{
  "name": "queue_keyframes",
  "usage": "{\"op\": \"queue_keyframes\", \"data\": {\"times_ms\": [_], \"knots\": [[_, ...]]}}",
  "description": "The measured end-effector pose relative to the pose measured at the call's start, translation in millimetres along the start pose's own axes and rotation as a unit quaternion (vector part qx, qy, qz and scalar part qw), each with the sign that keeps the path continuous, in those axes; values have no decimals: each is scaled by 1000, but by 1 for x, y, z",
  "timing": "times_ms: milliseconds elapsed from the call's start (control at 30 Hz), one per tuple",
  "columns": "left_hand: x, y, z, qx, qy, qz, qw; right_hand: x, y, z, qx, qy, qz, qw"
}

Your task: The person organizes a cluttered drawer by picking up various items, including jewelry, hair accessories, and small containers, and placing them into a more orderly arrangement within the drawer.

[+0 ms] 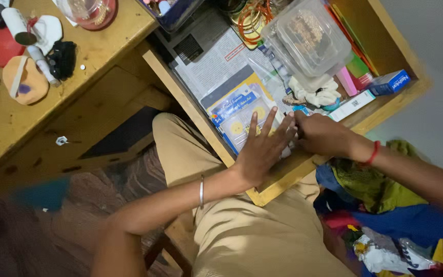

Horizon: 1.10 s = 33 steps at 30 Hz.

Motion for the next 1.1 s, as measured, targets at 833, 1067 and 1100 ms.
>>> {"op": "queue_keyframes", "data": {"times_ms": [833,1067,1100], "knots": [[12,15,33,99,-79,92,988,3,5,18,-100,194,-7,976],[-36,21,14,97,4,-58,994,-39,18,-16,-107,323,32,940],[-38,21,13,99,-16,-67,993,-47,23,-22,-132,350,54,926]]}}
Point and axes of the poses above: each hand's wrist, its own y-axis towards the middle knuckle, its own x-axis out of the back of the hand, z = x × y, the point moved 3 cm from there along y, towards the middle knuckle, and after that the axes turned 3 degrees about -y, right-handed, at the moved point
